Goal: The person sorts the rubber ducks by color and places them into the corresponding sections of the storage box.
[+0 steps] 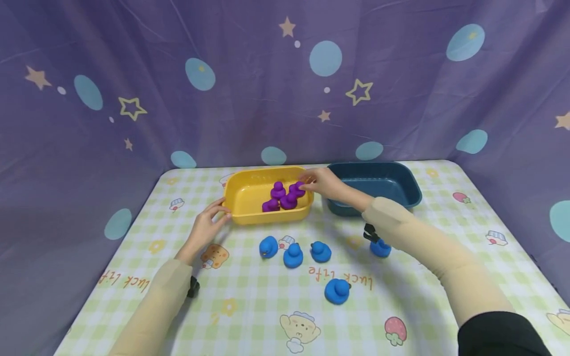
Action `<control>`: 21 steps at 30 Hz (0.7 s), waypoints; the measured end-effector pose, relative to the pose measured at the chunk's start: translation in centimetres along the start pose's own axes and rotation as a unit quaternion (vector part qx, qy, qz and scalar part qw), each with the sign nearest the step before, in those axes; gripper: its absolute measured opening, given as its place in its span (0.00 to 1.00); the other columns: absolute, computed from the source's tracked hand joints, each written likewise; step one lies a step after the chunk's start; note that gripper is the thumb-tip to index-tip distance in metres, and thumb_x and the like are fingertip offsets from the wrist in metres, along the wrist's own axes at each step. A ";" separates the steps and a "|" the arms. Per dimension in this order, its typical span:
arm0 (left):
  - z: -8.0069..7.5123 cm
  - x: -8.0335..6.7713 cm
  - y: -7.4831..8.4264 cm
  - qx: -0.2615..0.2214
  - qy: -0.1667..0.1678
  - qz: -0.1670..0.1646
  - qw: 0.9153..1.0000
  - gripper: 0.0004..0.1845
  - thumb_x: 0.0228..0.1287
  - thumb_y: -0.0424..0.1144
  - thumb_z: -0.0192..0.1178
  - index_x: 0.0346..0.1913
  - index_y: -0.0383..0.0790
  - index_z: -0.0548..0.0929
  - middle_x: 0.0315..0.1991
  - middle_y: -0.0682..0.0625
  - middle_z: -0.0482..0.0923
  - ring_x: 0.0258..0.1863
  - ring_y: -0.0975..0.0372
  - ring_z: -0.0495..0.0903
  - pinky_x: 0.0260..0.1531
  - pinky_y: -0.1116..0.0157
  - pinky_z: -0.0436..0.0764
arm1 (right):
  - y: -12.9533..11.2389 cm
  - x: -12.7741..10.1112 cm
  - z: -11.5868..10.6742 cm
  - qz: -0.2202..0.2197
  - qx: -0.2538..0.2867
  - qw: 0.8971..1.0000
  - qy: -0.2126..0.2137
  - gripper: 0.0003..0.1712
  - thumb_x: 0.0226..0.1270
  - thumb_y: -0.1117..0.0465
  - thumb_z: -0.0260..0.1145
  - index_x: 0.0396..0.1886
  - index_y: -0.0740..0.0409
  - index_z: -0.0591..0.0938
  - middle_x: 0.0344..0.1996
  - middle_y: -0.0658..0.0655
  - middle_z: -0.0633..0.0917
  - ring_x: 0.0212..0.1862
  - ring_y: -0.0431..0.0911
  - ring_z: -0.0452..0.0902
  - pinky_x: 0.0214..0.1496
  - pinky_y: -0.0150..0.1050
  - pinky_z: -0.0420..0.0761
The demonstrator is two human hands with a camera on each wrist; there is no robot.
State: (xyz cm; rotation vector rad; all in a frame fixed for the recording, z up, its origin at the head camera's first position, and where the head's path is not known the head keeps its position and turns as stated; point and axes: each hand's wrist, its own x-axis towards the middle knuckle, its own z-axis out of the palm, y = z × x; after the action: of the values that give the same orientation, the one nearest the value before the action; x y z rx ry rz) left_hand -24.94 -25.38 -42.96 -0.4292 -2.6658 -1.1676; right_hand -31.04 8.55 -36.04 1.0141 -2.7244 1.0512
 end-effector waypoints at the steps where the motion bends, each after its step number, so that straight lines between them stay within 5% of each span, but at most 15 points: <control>1: 0.0 0.0 0.0 -0.002 0.000 0.001 1.000 0.12 0.58 0.38 0.58 0.40 0.31 0.78 0.61 0.40 0.62 0.61 0.48 0.61 0.59 0.51 0.62 | 0.0 -0.3 -0.3 -0.001 -0.002 1.000 0.004 0.13 0.55 0.63 0.65 0.40 0.65 0.81 0.37 0.60 0.83 0.37 0.49 0.79 0.40 0.39 0.79; 12: 0.0 -0.1 0.1 -0.006 -0.005 -0.007 1.000 0.13 0.58 0.38 0.58 0.41 0.31 0.78 0.62 0.40 0.61 0.61 0.48 0.60 0.59 0.52 0.62 | 1.1 -5.2 -3.8 0.003 -0.001 1.000 0.031 0.16 0.54 0.62 0.66 0.43 0.63 0.80 0.41 0.61 0.81 0.41 0.52 0.77 0.47 0.46 0.77; 21: 0.0 0.0 0.2 -0.002 -0.001 0.000 1.000 0.12 0.58 0.37 0.58 0.40 0.32 0.78 0.61 0.40 0.62 0.61 0.48 0.61 0.59 0.52 0.62 | 3.1 -10.4 -6.7 0.039 -0.025 0.996 0.070 0.16 0.54 0.62 0.66 0.44 0.61 0.79 0.41 0.60 0.81 0.43 0.53 0.76 0.43 0.46 0.77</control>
State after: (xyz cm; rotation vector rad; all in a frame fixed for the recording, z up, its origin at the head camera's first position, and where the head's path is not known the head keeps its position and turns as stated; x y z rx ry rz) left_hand -24.87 -25.28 -42.86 -0.4326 -2.6655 -1.1727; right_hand -25.95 20.22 -35.49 0.8009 -2.6809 1.0166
